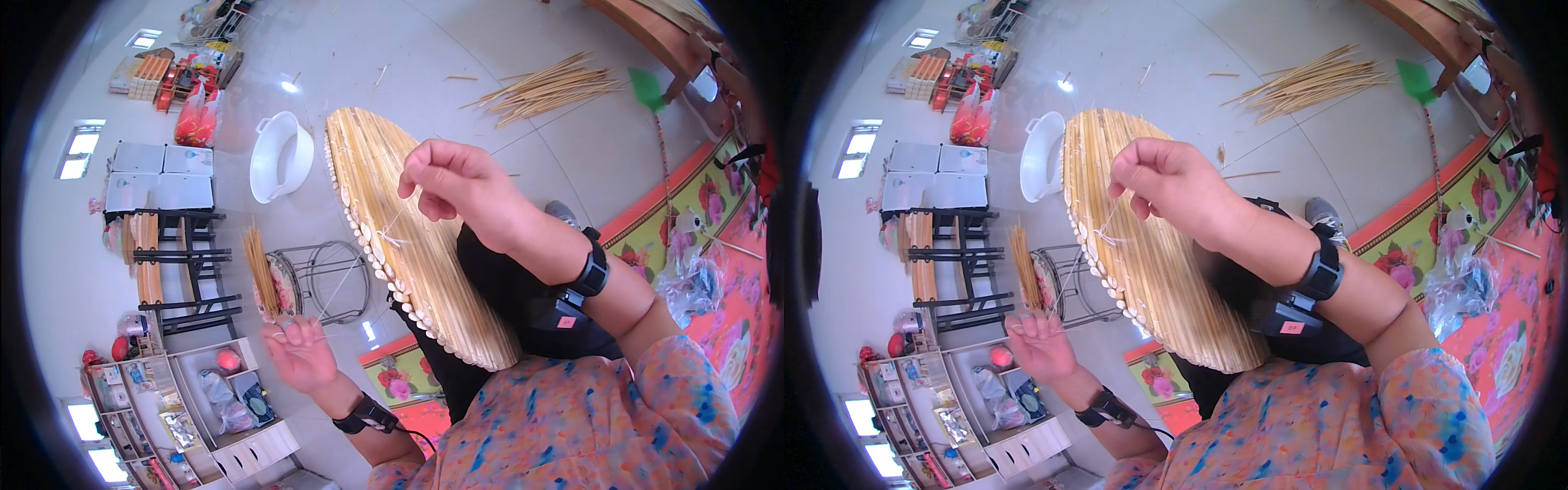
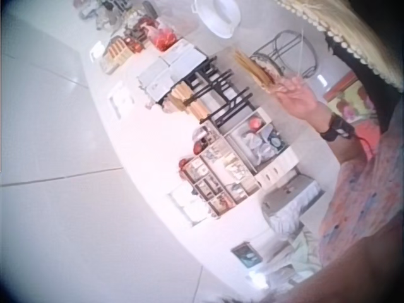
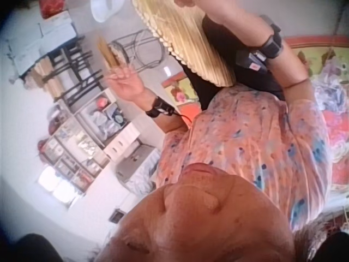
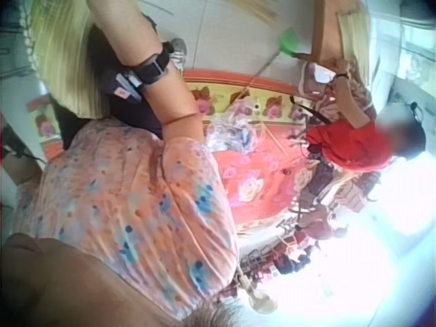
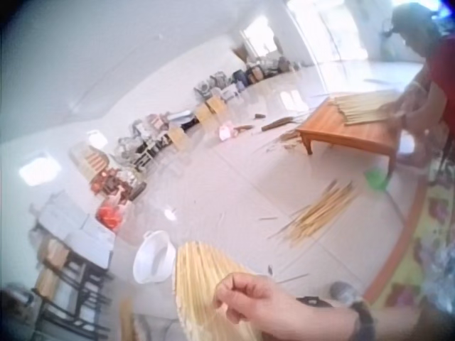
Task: The person weaves thin wooden strips into a circular fan shape using a needle and thread, then uses a tool to cut off the excess ends of the strips along the border.
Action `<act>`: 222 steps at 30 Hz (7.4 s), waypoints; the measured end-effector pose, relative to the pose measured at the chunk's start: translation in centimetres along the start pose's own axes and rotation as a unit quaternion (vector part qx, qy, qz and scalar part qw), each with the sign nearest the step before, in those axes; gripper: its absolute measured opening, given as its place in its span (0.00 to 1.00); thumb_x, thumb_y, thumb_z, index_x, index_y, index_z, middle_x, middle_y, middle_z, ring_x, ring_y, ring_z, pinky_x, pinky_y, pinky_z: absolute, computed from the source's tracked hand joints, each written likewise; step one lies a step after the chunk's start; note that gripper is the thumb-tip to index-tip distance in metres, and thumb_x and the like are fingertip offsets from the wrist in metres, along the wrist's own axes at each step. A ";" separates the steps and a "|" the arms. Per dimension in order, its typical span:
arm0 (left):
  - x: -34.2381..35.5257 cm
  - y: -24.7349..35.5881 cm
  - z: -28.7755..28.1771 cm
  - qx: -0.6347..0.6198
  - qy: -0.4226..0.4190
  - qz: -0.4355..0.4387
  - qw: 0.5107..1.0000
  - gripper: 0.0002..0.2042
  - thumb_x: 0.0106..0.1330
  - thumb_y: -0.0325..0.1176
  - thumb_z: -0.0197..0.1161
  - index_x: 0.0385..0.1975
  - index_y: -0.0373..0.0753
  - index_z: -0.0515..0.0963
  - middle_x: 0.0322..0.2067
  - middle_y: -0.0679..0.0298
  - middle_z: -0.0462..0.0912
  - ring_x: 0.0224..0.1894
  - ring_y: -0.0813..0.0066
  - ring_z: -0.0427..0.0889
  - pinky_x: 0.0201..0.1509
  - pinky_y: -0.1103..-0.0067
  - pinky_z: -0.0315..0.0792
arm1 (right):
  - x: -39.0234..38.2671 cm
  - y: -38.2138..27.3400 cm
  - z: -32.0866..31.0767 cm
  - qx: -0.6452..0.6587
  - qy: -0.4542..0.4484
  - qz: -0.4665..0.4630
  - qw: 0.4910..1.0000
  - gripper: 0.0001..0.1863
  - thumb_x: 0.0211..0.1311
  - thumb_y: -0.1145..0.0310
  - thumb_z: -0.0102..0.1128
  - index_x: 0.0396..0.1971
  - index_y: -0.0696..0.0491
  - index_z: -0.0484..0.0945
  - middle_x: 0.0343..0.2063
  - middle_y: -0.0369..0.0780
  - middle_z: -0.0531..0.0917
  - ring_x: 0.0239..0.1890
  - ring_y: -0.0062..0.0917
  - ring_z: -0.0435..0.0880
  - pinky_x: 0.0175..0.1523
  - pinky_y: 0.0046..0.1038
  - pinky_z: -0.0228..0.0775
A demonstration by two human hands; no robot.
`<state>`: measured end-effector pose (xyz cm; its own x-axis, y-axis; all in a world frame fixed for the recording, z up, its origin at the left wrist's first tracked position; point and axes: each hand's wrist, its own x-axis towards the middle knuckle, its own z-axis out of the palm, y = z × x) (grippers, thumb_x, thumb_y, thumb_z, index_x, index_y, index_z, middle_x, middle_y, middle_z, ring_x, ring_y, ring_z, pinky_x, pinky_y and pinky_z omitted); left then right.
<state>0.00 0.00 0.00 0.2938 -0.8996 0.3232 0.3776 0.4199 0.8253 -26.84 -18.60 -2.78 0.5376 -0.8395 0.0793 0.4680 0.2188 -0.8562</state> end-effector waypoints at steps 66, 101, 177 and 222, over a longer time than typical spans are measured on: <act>2.6 -7.1 5.4 0.134 0.170 0.040 0.976 0.07 0.72 0.33 0.56 0.35 0.38 0.73 0.34 0.64 0.75 0.27 0.80 0.69 0.28 0.83 0.65 | -4.2 -2.2 3.4 -0.321 0.114 -0.226 0.913 0.12 0.53 0.81 0.59 0.37 0.55 0.70 0.40 0.39 0.74 0.33 0.20 0.75 0.32 0.21 0.67; 3.3 -8.1 6.2 0.024 -0.066 -0.058 0.996 0.13 0.73 0.42 0.52 0.28 0.42 0.67 0.38 0.59 0.74 0.31 0.78 0.69 0.39 0.81 0.68 | -4.5 0.4 5.7 -0.436 0.085 -0.105 0.890 0.22 0.50 0.54 0.68 0.34 0.56 0.74 0.30 0.45 0.80 0.29 0.39 0.83 0.32 0.37 0.76; -2.0 7.9 8.3 -0.001 -0.075 0.053 0.996 0.34 0.72 0.38 0.55 0.70 0.29 0.49 0.64 0.39 0.57 0.46 0.68 0.68 0.40 0.83 0.71 | -11.9 4.8 13.3 -0.300 -0.281 -0.098 0.906 0.38 0.54 0.70 0.69 0.64 0.61 0.62 0.52 0.49 0.75 0.55 0.37 0.76 0.57 0.34 0.70; -6.4 1.1 4.9 0.062 0.169 0.144 0.973 0.03 0.75 0.27 0.45 0.42 0.35 0.64 0.27 0.53 0.80 0.15 0.73 0.75 0.19 0.83 0.70 | -6.4 0.0 9.6 -0.597 0.102 -0.164 0.779 0.19 0.53 0.69 0.66 0.45 0.58 0.76 0.47 0.48 0.77 0.45 0.39 0.79 0.49 0.35 0.72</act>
<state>-5.75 5.64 1.09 0.6515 -0.6474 0.3955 0.1343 0.6116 0.7797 -23.54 -8.44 1.61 0.3467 -0.8407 0.4159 -0.4935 -0.5406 -0.6814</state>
